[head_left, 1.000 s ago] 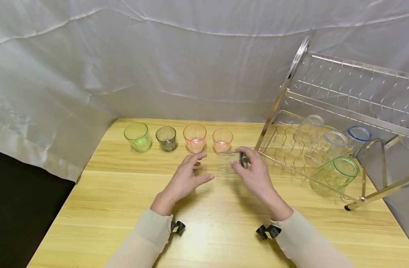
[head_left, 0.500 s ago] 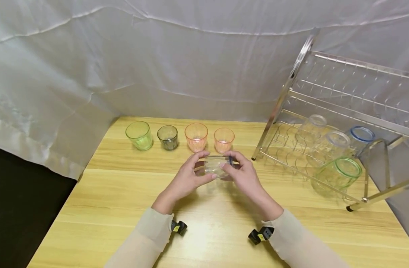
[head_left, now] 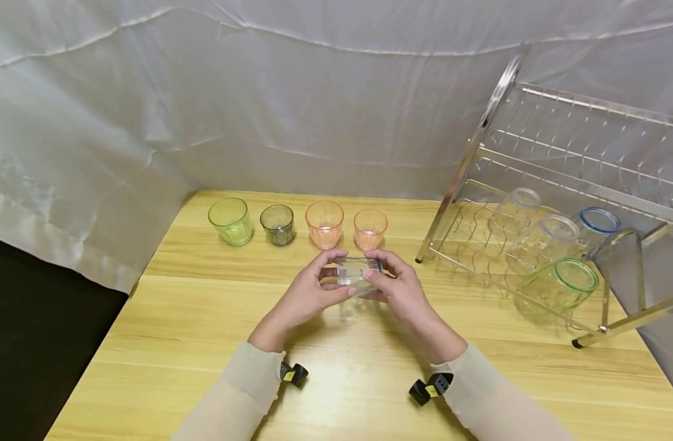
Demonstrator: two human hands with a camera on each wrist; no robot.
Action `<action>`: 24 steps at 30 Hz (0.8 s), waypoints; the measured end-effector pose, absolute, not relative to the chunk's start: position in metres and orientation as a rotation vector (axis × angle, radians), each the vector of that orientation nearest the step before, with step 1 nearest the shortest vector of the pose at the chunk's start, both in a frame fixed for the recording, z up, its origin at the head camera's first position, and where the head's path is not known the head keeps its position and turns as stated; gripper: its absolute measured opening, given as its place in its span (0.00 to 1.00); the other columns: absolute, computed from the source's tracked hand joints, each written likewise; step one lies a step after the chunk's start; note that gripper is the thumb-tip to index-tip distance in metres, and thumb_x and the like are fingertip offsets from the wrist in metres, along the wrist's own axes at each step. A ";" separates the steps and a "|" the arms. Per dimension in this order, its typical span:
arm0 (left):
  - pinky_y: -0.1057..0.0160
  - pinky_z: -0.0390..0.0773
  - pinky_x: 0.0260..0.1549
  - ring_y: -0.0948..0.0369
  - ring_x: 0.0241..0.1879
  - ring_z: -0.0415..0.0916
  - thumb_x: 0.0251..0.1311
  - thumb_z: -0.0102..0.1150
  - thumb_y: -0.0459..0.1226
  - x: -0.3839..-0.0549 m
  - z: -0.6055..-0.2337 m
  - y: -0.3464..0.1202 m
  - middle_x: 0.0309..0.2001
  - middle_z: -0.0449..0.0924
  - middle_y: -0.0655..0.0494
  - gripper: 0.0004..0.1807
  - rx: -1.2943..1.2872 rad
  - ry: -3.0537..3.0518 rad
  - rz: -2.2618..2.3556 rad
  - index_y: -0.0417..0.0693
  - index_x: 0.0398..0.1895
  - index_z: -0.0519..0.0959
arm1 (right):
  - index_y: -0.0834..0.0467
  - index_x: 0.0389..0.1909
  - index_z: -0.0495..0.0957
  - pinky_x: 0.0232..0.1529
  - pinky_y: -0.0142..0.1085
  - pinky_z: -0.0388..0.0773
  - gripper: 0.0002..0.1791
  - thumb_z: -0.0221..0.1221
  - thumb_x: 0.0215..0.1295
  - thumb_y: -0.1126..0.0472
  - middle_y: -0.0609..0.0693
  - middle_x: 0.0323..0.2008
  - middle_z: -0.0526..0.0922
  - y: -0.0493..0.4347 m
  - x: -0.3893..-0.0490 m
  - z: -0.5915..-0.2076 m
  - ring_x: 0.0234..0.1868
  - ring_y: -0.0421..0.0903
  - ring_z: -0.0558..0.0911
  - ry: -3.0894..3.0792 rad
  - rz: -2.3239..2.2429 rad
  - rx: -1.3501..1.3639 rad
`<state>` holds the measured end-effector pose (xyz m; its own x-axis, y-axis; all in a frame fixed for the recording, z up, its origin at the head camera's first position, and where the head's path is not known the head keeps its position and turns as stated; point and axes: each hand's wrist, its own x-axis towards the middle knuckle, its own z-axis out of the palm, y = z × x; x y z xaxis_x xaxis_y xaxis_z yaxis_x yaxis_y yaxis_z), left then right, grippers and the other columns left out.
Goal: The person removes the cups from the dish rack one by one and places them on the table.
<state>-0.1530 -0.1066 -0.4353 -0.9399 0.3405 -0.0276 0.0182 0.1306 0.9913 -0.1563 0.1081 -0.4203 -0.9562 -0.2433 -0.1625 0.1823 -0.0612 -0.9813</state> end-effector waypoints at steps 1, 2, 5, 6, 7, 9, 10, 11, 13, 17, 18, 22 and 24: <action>0.55 0.86 0.58 0.48 0.60 0.79 0.60 0.77 0.37 -0.153 -0.435 -0.107 0.69 0.71 0.46 0.40 0.349 2.170 1.890 0.59 0.75 0.69 | 0.64 0.72 0.69 0.50 0.42 0.90 0.25 0.57 0.76 0.69 0.65 0.65 0.69 0.108 -0.156 -0.421 0.50 0.50 0.83 1.922 -2.093 -0.067; 0.55 0.85 0.59 0.48 0.59 0.79 0.60 0.77 0.37 -0.152 -0.436 -0.107 0.69 0.71 0.44 0.40 0.346 2.176 1.891 0.59 0.75 0.69 | 0.64 0.72 0.68 0.51 0.42 0.90 0.25 0.57 0.77 0.68 0.67 0.66 0.68 0.109 -0.157 -0.421 0.50 0.50 0.83 1.917 -2.088 -0.070; 0.53 0.84 0.61 0.47 0.60 0.79 0.59 0.77 0.37 -0.151 -0.436 -0.107 0.69 0.71 0.40 0.41 0.319 2.199 1.893 0.58 0.75 0.68 | 0.61 0.75 0.68 0.55 0.40 0.88 0.27 0.57 0.78 0.67 0.68 0.70 0.66 0.109 -0.157 -0.421 0.55 0.51 0.81 1.935 -2.041 -0.075; 0.53 0.84 0.61 0.46 0.61 0.79 0.59 0.78 0.37 -0.150 -0.436 -0.106 0.70 0.71 0.39 0.41 0.309 2.202 1.896 0.57 0.75 0.68 | 0.60 0.76 0.67 0.56 0.40 0.88 0.28 0.57 0.78 0.66 0.67 0.72 0.66 0.110 -0.157 -0.421 0.58 0.52 0.81 1.951 -2.017 -0.081; 0.53 0.83 0.62 0.46 0.62 0.78 0.58 0.78 0.36 -0.150 -0.436 -0.106 0.70 0.71 0.40 0.41 0.300 2.207 1.900 0.56 0.75 0.69 | 0.60 0.77 0.67 0.58 0.40 0.87 0.28 0.57 0.79 0.65 0.66 0.73 0.65 0.110 -0.157 -0.422 0.60 0.53 0.80 1.963 -1.996 -0.087; 0.53 0.83 0.62 0.46 0.63 0.77 0.57 0.78 0.35 -0.148 -0.435 -0.105 0.70 0.71 0.42 0.41 0.291 2.232 1.893 0.56 0.74 0.69 | 0.58 0.78 0.66 0.60 0.40 0.85 0.29 0.57 0.79 0.64 0.63 0.76 0.65 0.112 -0.157 -0.422 0.64 0.55 0.78 1.997 -1.954 -0.096; 0.53 0.83 0.63 0.47 0.64 0.77 0.57 0.78 0.35 -0.148 -0.435 -0.104 0.70 0.71 0.44 0.41 0.291 2.246 1.889 0.56 0.73 0.70 | 0.58 0.78 0.66 0.61 0.40 0.85 0.30 0.57 0.79 0.63 0.63 0.77 0.65 0.113 -0.157 -0.423 0.66 0.56 0.77 2.008 -1.942 -0.097; 0.54 0.83 0.62 0.47 0.64 0.76 0.57 0.78 0.35 -0.148 -0.434 -0.104 0.70 0.71 0.45 0.41 0.293 2.265 1.877 0.56 0.73 0.70 | 0.58 0.79 0.66 0.62 0.41 0.84 0.29 0.57 0.80 0.62 0.62 0.77 0.65 0.114 -0.157 -0.424 0.67 0.57 0.76 2.015 -1.935 -0.097; 0.55 0.84 0.61 0.47 0.64 0.76 0.57 0.79 0.35 -0.146 -0.433 -0.102 0.70 0.71 0.49 0.40 0.303 2.300 1.848 0.57 0.72 0.70 | 0.59 0.79 0.66 0.62 0.42 0.84 0.29 0.57 0.80 0.61 0.62 0.77 0.67 0.117 -0.156 -0.425 0.67 0.59 0.76 2.047 -1.920 -0.096; 0.56 0.84 0.61 0.49 0.64 0.76 0.57 0.79 0.37 -0.144 -0.428 -0.103 0.68 0.70 0.53 0.40 0.323 2.415 1.748 0.61 0.72 0.71 | 0.60 0.76 0.69 0.64 0.43 0.83 0.28 0.57 0.81 0.56 0.62 0.72 0.74 0.125 -0.154 -0.423 0.67 0.59 0.79 2.184 -1.860 -0.083; 0.56 0.84 0.61 0.49 0.64 0.76 0.57 0.79 0.37 -0.143 -0.427 -0.104 0.68 0.70 0.53 0.40 0.326 2.445 1.726 0.61 0.72 0.71 | 0.60 0.76 0.70 0.65 0.45 0.82 0.28 0.57 0.80 0.55 0.62 0.71 0.76 0.128 -0.154 -0.422 0.67 0.59 0.80 2.233 -1.836 -0.084; 0.51 0.83 0.61 0.51 0.62 0.75 0.57 0.79 0.40 -0.141 -0.418 -0.116 0.69 0.71 0.50 0.42 0.333 2.607 1.582 0.64 0.75 0.70 | 0.61 0.73 0.73 0.69 0.50 0.78 0.27 0.56 0.81 0.51 0.60 0.69 0.79 0.144 -0.152 -0.418 0.66 0.57 0.81 2.479 -1.715 -0.096; 0.48 0.82 0.61 0.50 0.62 0.75 0.58 0.79 0.42 -0.142 -0.415 -0.126 0.69 0.71 0.49 0.43 0.338 2.660 1.523 0.62 0.76 0.69 | 0.61 0.72 0.74 0.69 0.52 0.78 0.26 0.55 0.82 0.50 0.60 0.69 0.80 0.153 -0.151 -0.415 0.67 0.58 0.80 2.609 -1.645 -0.103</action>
